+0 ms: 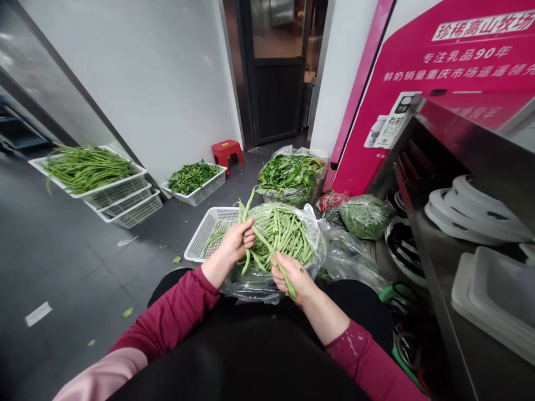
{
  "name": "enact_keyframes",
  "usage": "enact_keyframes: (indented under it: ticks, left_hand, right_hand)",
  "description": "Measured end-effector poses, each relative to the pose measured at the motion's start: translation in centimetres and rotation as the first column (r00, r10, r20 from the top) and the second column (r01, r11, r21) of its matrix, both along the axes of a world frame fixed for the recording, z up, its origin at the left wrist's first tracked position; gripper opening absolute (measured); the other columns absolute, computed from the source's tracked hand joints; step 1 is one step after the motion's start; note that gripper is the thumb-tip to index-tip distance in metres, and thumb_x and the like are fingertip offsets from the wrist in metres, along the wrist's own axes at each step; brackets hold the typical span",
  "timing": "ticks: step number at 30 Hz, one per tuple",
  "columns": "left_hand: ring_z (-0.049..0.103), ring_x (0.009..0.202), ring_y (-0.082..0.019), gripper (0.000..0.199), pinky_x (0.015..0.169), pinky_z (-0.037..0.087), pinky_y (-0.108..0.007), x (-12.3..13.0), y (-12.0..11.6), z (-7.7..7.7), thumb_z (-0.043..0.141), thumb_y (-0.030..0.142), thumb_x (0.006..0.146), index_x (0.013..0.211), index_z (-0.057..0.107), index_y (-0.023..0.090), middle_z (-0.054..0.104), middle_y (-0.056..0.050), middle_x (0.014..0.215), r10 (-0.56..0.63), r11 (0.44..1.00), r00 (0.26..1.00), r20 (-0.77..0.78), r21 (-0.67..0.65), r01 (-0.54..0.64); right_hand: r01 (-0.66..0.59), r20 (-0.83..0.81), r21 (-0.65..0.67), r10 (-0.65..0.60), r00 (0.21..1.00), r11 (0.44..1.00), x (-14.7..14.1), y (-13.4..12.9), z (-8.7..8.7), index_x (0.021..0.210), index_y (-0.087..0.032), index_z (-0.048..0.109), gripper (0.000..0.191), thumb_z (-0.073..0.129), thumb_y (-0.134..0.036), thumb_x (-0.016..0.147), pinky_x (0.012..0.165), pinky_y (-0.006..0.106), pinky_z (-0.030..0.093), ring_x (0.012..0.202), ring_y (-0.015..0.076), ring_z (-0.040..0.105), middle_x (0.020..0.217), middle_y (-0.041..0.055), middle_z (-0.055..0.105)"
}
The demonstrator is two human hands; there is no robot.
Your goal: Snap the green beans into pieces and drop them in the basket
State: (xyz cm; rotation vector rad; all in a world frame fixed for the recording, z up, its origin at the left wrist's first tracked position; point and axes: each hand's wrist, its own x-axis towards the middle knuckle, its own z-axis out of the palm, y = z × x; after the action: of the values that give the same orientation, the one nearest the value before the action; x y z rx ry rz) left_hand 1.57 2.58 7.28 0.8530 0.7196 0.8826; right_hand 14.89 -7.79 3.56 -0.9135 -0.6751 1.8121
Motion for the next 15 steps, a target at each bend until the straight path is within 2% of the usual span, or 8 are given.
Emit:
enact_keyframes:
  ticks: [2, 5, 6, 8, 10, 11, 13, 15]
  left_hand:
    - [0.027, 0.037, -0.003, 0.024, 0.037, 0.022, -0.016, -0.1, -1.4, 0.6, 0.063, 0.032, 0.065, 0.065, 0.047, 0.015, 0.032, 0.008, 0.045, 0.15, 0.975, 0.979, -0.138, 0.186, -0.123]
    - [0.045, 0.056, -0.007, 0.017, 0.052, 0.035, -0.018, -0.2, -3.9, 1.3, 0.063, 0.028, 0.064, 0.067, 0.054, 0.014, 0.052, 0.002, 0.06, 0.333, 0.86, 0.896, -0.293, 0.484, -0.161]
    - [0.046, 0.059, -0.008, 0.017, 0.054, 0.036, -0.019, -0.2, -4.6, 1.4, 0.062, 0.029, 0.064, 0.068, 0.055, 0.014, 0.053, 0.001, 0.063, 0.333, 0.845, 0.888, -0.317, 0.519, -0.132]
    - [0.042, 0.051, -0.007, 0.02, 0.047, 0.033, -0.018, 0.0, -5.5, 1.2, 0.059, 0.034, 0.068, 0.07, 0.054, 0.014, 0.049, 0.003, 0.057, 0.202, 0.894, 0.916, -0.347, 0.446, -0.028]
    - [0.033, 0.04, -0.004, 0.025, 0.038, 0.023, -0.017, 0.3, -5.7, 0.5, 0.058, 0.038, 0.069, 0.07, 0.051, 0.014, 0.042, 0.005, 0.049, -0.014, 0.961, 0.941, -0.339, 0.254, 0.106]
    - [0.029, 0.037, -0.003, 0.027, 0.035, 0.019, -0.017, 0.5, -5.6, 0.0, 0.058, 0.04, 0.069, 0.069, 0.049, 0.015, 0.039, 0.006, 0.048, -0.099, 0.975, 0.941, -0.324, 0.16, 0.157]
    - [0.027, 0.036, -0.002, 0.03, 0.033, 0.015, -0.016, 0.7, -5.2, -0.9, 0.061, 0.041, 0.066, 0.067, 0.046, 0.015, 0.04, 0.006, 0.049, -0.17, 0.98, 0.938, -0.301, 0.043, 0.192]
    - [0.026, 0.036, -0.001, 0.031, 0.032, 0.013, -0.015, 0.7, -4.7, -1.6, 0.064, 0.04, 0.064, 0.068, 0.046, 0.014, 0.041, 0.006, 0.05, -0.163, 0.985, 0.945, -0.284, -0.001, 0.17]
  right_hand:
    - [0.157, 0.006, -0.063, -0.157, 0.988, 0.986, 0.3, 0.5, -0.6, 0.067, -0.019, 0.04, 0.034, 0.051, -0.051, 0.074, 0.031, 0.015, 0.009, 0.034, 0.003, 0.015, 0.043, -0.0095, 0.026]
    - [0.38, 0.0, -0.209, -0.388, 0.921, 0.901, 1.2, 1.7, -1.7, 0.064, -0.02, 0.038, 0.034, 0.052, -0.049, 0.074, 0.03, 0.015, 0.009, 0.033, 0.003, 0.015, 0.042, -0.0098, 0.025]
    - [0.436, -0.001, -0.254, -0.451, 0.893, 0.863, 1.5, 2.0, -2.0, 0.063, -0.02, 0.038, 0.034, 0.052, -0.048, 0.074, 0.029, 0.015, 0.01, 0.032, 0.0031, 0.016, 0.042, -0.0097, 0.025]
    - [0.461, -0.012, -0.305, -0.487, 0.873, 0.834, 1.8, 2.4, -2.3, 0.062, -0.02, 0.038, 0.034, 0.053, -0.047, 0.074, 0.028, 0.015, 0.015, 0.032, 0.0032, 0.021, 0.041, -0.0088, 0.028]
    - [0.339, -0.036, -0.297, -0.366, 0.93, 0.893, 1.5, 2.4, -2.1, 0.065, -0.019, 0.042, 0.031, 0.054, -0.046, 0.075, 0.03, 0.015, 0.025, 0.034, 0.0045, 0.034, 0.046, -0.0061, 0.038]
    - [0.24, -0.056, -0.285, -0.266, 0.962, 0.928, 1.3, 2.2, -1.8, 0.067, -0.019, 0.044, 0.03, 0.053, -0.046, 0.075, 0.032, 0.016, 0.028, 0.036, 0.0051, 0.039, 0.049, -0.0046, 0.043]
    - [0.024, -0.131, -0.272, -0.062, 0.99, 0.962, 0.7, 1.7, -1.1, 0.071, -0.018, 0.048, 0.031, 0.05, -0.048, 0.077, 0.031, 0.015, 0.027, 0.035, 0.0041, 0.038, 0.051, -0.0044, 0.045]
    - [-0.127, -0.237, -0.251, 0.066, 0.969, 0.96, 0.3, 1.1, -0.5, 0.073, -0.017, 0.049, 0.033, 0.045, -0.049, 0.079, 0.028, 0.014, 0.018, 0.03, 0.0019, 0.026, 0.045, -0.0074, 0.037]
